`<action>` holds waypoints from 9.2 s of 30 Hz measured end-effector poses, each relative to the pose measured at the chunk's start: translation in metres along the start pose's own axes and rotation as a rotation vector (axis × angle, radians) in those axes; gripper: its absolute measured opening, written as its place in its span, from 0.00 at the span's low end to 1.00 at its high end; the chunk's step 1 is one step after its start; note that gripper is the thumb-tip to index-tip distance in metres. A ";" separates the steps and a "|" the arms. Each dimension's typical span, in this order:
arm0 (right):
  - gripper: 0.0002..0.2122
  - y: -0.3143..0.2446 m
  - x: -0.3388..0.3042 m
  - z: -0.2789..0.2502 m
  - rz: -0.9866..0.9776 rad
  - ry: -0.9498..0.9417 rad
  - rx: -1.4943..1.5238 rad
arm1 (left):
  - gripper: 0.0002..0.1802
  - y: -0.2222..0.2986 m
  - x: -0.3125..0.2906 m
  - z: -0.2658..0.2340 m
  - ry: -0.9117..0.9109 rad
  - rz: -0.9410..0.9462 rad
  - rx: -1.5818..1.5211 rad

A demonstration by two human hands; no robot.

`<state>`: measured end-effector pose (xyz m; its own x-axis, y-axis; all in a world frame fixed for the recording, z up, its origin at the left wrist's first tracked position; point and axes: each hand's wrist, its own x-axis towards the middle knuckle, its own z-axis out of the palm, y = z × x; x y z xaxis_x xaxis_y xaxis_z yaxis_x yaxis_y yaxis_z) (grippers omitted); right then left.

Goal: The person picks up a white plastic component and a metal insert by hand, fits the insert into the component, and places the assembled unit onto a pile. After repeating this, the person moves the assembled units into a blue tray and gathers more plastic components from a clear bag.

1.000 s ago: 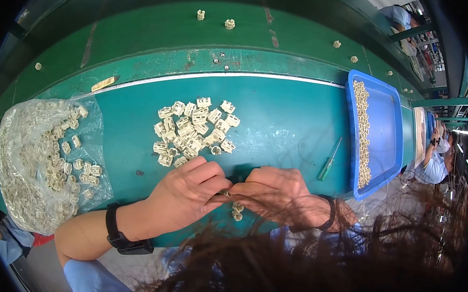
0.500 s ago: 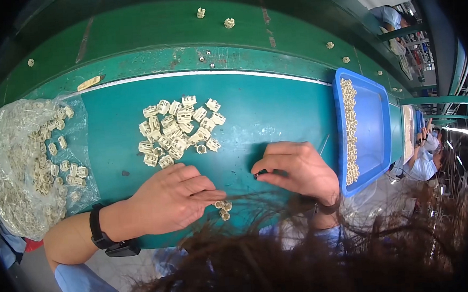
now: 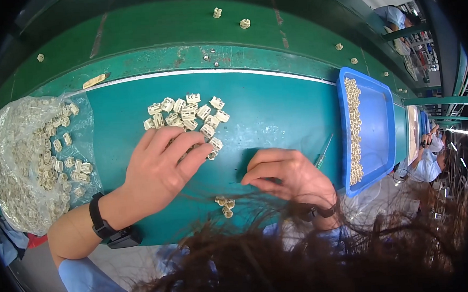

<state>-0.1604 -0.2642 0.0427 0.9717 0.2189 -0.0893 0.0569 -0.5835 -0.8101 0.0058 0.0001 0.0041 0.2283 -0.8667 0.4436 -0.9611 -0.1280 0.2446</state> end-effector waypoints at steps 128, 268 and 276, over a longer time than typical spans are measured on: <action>0.10 0.002 0.013 0.035 -0.174 0.244 -0.271 | 0.19 0.021 -0.009 -0.001 -0.096 0.065 -0.320; 0.10 -0.003 0.001 0.017 -0.158 0.181 -0.268 | 0.20 0.027 0.001 0.010 -0.166 0.032 -0.300; 0.11 -0.008 0.003 0.017 -0.139 0.229 -0.151 | 0.18 0.024 -0.007 0.006 -0.197 -0.086 -0.614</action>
<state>-0.1622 -0.2457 0.0389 0.9776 0.1330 0.1630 0.2098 -0.6734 -0.7089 -0.0199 0.0007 0.0018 0.2117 -0.9453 0.2483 -0.6637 0.0474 0.7465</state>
